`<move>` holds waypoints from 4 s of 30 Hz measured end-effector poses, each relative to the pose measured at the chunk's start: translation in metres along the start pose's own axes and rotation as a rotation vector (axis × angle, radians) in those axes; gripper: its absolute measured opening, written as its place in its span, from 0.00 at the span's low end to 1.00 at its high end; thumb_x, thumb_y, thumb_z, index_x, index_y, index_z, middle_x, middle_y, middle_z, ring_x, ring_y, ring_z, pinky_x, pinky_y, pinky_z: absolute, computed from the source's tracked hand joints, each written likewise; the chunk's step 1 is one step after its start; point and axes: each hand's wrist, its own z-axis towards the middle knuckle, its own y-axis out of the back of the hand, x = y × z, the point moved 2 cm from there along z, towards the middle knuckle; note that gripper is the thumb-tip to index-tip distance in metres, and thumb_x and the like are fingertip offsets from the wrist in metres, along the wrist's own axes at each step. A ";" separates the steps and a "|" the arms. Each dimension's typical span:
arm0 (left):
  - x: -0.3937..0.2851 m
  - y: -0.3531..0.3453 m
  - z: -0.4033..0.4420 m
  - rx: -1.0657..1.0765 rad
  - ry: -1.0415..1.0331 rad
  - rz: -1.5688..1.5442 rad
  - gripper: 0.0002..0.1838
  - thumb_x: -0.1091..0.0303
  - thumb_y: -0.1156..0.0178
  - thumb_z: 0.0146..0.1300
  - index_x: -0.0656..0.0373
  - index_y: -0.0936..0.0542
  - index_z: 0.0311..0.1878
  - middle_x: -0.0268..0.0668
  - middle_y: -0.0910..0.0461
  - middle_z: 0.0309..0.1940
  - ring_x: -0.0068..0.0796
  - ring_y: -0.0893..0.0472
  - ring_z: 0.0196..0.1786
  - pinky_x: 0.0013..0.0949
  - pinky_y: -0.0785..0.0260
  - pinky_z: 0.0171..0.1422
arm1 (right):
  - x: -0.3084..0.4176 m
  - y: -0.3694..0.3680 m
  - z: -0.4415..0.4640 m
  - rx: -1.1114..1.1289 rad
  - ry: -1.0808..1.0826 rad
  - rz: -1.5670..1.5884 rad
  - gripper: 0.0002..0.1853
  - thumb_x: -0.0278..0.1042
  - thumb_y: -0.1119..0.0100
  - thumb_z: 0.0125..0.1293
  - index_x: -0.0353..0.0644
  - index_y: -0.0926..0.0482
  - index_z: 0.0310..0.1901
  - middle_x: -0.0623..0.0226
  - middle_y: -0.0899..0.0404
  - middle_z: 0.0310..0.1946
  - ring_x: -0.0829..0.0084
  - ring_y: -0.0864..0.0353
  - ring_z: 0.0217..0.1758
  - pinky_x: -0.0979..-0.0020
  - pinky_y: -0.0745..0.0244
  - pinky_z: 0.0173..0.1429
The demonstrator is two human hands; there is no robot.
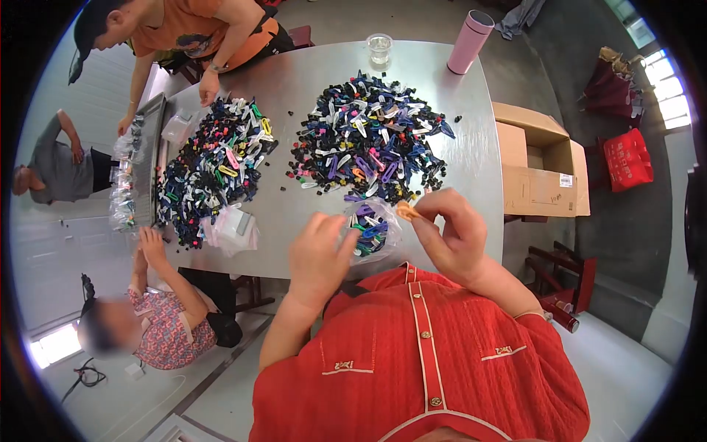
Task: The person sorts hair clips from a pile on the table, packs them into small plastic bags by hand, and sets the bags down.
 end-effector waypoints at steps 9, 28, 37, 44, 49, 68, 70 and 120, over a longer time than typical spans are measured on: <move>0.020 0.000 -0.010 0.001 0.105 -0.182 0.10 0.70 0.33 0.60 0.61 0.20 0.43 0.40 0.21 0.36 0.37 0.20 0.29 0.37 0.28 0.33 | -0.047 -0.018 -0.029 0.233 0.241 -0.431 0.12 0.23 0.31 0.52 0.41 0.20 0.40 0.63 0.19 0.42 0.61 0.19 0.44 0.64 0.25 0.52; -0.015 -0.021 -0.006 0.312 -0.316 0.143 0.08 0.68 0.33 0.56 0.57 0.20 0.38 0.36 0.23 0.34 0.41 0.24 0.44 0.42 0.32 0.51 | -0.242 0.036 -0.043 -0.077 -0.594 -0.698 0.18 0.29 0.38 0.60 0.41 0.19 0.53 0.52 0.23 0.45 0.57 0.19 0.43 0.61 0.23 0.51; 0.014 0.015 -0.002 0.021 -0.121 -0.094 0.08 0.74 0.35 0.59 0.63 0.19 0.41 0.42 0.19 0.40 0.46 0.21 0.45 0.43 0.29 0.51 | -0.215 0.006 -0.033 0.117 -0.400 -0.570 0.12 0.32 0.39 0.62 0.45 0.18 0.47 0.59 0.22 0.45 0.53 0.18 0.43 0.58 0.21 0.49; 0.063 -0.005 0.044 0.009 0.035 -0.205 0.06 0.74 0.38 0.62 0.65 0.19 0.41 0.44 0.19 0.41 0.46 0.20 0.44 0.41 0.29 0.51 | -0.226 -0.038 -0.012 0.295 -0.167 -0.725 0.15 0.28 0.41 0.59 0.49 0.18 0.48 0.58 0.27 0.40 0.55 0.19 0.42 0.56 0.21 0.43; 0.093 -0.067 0.098 0.181 -0.165 -0.053 0.07 0.74 0.39 0.62 0.63 0.17 0.42 0.42 0.20 0.39 0.46 0.21 0.46 0.41 0.30 0.54 | -0.236 -0.034 0.011 0.137 -0.277 -0.758 0.10 0.30 0.39 0.58 0.49 0.16 0.42 0.60 0.26 0.41 0.55 0.18 0.41 0.56 0.20 0.43; 0.135 -0.113 0.112 0.016 -0.095 -0.130 0.06 0.69 0.34 0.58 0.60 0.15 0.37 0.39 0.22 0.37 0.41 0.20 0.40 0.38 0.27 0.45 | -0.054 -0.030 -0.010 0.250 -0.090 -0.209 0.08 0.20 0.34 0.59 0.38 0.16 0.41 0.63 0.20 0.32 0.74 0.21 0.32 0.72 0.26 0.31; 0.137 -0.094 0.112 -0.022 -0.075 -0.126 0.07 0.70 0.34 0.60 0.62 0.15 0.38 0.40 0.22 0.38 0.39 0.19 0.39 0.36 0.27 0.44 | -0.039 -0.023 -0.007 0.264 -0.172 -0.132 0.09 0.22 0.34 0.60 0.39 0.17 0.42 0.63 0.21 0.32 0.69 0.20 0.31 0.69 0.25 0.33; 0.102 -0.138 0.135 0.419 -0.586 0.289 0.15 0.73 0.31 0.50 0.50 0.17 0.43 0.34 0.27 0.50 0.39 0.26 0.54 0.43 0.30 0.58 | 0.117 0.034 0.074 1.053 0.242 1.303 0.08 0.28 0.45 0.72 0.32 0.18 0.43 0.59 0.24 0.25 0.71 0.28 0.18 0.72 0.38 0.20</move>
